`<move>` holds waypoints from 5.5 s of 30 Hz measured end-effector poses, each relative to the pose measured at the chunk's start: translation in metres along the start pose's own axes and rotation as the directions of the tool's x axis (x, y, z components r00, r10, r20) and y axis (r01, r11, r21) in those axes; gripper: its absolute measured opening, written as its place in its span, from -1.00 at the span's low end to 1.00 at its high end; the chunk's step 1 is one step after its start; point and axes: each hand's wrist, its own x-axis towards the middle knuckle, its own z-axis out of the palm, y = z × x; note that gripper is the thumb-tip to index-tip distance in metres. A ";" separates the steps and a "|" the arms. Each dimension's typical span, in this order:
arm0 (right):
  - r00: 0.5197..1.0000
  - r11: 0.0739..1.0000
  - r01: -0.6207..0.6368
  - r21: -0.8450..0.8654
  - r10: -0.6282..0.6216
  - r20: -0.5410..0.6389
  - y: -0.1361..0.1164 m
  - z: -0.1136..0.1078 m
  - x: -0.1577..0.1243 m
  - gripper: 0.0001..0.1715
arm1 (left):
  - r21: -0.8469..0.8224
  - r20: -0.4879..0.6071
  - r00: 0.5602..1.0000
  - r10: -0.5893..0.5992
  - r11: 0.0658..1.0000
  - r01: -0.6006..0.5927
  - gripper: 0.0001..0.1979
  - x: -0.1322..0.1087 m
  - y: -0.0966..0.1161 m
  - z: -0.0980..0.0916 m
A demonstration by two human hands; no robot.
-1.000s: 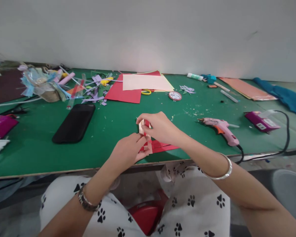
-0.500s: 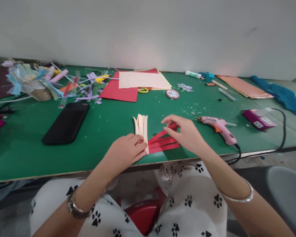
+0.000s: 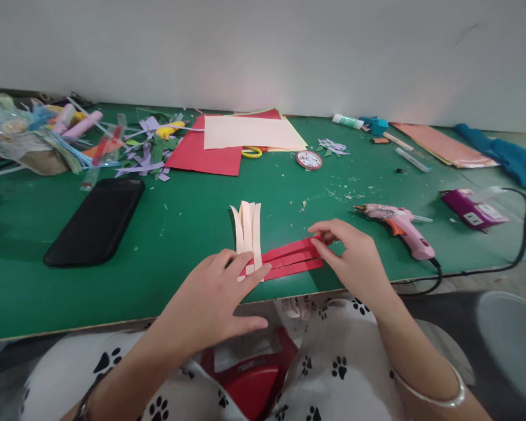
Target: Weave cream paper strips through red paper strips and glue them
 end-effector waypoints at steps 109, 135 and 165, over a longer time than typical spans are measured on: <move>0.957 0.851 0.166 -0.499 -0.262 -0.128 -0.008 0.032 -0.041 -0.68 | -0.049 0.044 0.999 -0.031 0.998 0.034 -0.42 0.000 0.001 -0.003; 0.942 0.844 -0.031 -0.535 -0.154 -0.299 0.004 0.024 -0.042 -0.66 | -0.044 0.049 0.998 -0.026 0.999 0.028 -0.43 -0.001 0.000 -0.002; 0.938 0.910 0.321 -0.263 -0.267 0.223 -0.032 0.031 -0.015 -0.56 | -0.193 -0.084 0.936 -0.342 0.927 0.321 -0.73 -0.002 -0.008 0.001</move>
